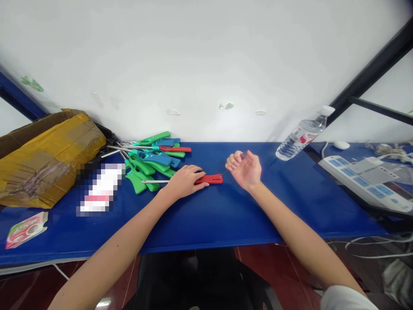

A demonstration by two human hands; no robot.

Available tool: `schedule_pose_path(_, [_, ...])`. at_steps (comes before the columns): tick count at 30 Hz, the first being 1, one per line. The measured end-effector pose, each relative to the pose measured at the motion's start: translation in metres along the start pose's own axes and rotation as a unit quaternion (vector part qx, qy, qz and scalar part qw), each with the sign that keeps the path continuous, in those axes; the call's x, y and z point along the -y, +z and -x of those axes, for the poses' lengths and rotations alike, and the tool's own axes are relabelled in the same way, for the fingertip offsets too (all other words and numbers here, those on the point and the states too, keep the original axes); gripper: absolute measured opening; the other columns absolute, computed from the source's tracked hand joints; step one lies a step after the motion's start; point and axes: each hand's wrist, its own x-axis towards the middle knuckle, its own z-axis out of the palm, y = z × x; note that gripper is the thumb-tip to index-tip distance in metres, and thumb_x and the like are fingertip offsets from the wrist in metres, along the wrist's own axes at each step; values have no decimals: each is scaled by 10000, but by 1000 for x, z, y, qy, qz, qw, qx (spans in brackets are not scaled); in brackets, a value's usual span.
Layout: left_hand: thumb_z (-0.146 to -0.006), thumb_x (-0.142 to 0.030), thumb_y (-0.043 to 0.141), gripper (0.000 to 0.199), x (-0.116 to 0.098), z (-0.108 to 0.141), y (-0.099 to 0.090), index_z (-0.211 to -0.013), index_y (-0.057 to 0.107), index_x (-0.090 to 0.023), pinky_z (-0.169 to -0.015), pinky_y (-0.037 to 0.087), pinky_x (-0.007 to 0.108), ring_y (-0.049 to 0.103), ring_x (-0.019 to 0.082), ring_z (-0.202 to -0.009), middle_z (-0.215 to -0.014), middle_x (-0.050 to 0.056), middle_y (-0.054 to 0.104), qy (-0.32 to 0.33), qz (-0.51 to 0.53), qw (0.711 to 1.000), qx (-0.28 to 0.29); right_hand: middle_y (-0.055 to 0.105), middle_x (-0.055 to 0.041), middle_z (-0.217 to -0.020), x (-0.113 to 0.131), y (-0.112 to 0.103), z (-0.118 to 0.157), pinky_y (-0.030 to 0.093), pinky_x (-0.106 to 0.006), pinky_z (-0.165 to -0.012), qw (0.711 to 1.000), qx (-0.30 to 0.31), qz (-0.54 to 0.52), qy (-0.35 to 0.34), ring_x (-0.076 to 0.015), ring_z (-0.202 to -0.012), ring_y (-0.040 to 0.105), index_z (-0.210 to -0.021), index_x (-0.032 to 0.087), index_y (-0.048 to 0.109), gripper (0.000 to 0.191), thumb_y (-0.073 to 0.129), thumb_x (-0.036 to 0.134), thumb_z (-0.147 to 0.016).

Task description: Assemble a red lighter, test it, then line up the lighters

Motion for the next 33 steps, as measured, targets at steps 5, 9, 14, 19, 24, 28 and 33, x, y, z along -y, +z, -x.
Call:
schedule_pose_path(5, [-975,-529,476,479,0,0,2,-1203,672,-156,-1077,427,428,532,294,-1305,-1317,140,639,6,-8,1000,4,294,33,-569,-1,1,0,354,-293,-527,1000,14,-28,1,-134,-519,291,-569,231,448,419,565,536,-833])
schedule_pose_path(9, [-979,-525,471,483,1,0,4,-1226,661,-157,-1136,366,456,552,281,-1289,-1305,133,650,6,-7,1000,6,288,33,-561,0,3,0,366,-296,-527,1000,9,-1,1,-134,-513,308,-565,229,423,476,512,582,-872])
schedule_pose_path(14, [-979,-517,478,455,0,1,1,-1209,669,-174,-1176,302,472,568,261,-1272,-1298,123,657,3,-2,1000,10,331,24,-529,0,5,0,362,-305,-519,999,7,32,-4,-136,-509,326,-540,230,511,454,557,579,-827])
schedule_pose_path(19, [-977,-502,485,426,-1,0,-2,-1168,688,-179,-1163,315,491,592,266,-1238,-1273,125,670,6,11,1000,8,384,24,-532,-5,3,0,391,-320,-531,996,6,82,-19,-141,-508,373,-665,222,670,404,583,583,-824])
schedule_pose_path(24, [-974,-514,484,416,-1,0,-1,-1140,694,-196,-1158,324,472,593,254,-1234,-1262,113,676,5,4,1000,3,616,-42,-718,-2,0,-8,472,-342,-666,992,16,119,-35,-182,-692,571,-708,210,722,335,626,519,-794])
schedule_pose_path(28, [-970,-502,499,398,-2,0,-2,-1137,691,-195,-1144,346,464,611,247,-1204,-1249,114,682,6,-1,1000,0,692,-48,-817,1,2,-25,496,-337,-757,998,16,65,3,-202,-831,642,-693,217,706,227,734,442,-695])
schedule_pose_path(33, [-969,-497,509,392,-2,1,-3,-1141,696,-199,-1140,355,477,600,253,-1227,-1268,122,673,3,3,1000,3,564,32,-605,-7,9,-35,482,-309,-665,999,18,30,22,-150,-641,562,-697,229,645,300,850,437,-627])
